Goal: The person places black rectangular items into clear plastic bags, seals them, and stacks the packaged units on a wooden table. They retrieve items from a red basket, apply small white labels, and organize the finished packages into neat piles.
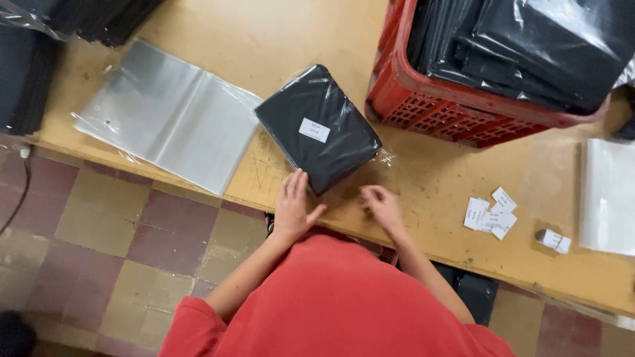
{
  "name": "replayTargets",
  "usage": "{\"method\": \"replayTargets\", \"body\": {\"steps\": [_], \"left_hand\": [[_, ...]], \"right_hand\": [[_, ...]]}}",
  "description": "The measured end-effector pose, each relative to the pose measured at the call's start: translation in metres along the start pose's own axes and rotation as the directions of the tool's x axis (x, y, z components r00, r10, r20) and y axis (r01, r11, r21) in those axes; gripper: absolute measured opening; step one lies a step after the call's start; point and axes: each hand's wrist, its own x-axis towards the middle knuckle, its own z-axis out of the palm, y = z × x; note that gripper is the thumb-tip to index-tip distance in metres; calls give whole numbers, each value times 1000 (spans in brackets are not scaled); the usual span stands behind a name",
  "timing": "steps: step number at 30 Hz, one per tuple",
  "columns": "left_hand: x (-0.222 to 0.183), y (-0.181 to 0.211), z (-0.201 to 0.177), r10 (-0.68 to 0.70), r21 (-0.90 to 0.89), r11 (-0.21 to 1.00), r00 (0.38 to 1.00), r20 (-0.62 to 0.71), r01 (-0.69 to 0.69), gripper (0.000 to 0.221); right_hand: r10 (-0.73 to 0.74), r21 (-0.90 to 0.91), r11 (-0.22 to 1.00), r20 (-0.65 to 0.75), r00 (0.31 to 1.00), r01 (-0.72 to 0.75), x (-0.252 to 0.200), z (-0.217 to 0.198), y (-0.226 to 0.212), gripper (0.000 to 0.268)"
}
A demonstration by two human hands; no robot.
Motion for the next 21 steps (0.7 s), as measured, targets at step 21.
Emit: {"method": "replayTargets", "body": {"steps": [21], "left_hand": [[73, 17, 22, -723, -782, -231, 437, 536, 578, 81]], "right_hand": [[-131, -104, 983, 176, 976, 151, -55, -15, -58, 24]]}}
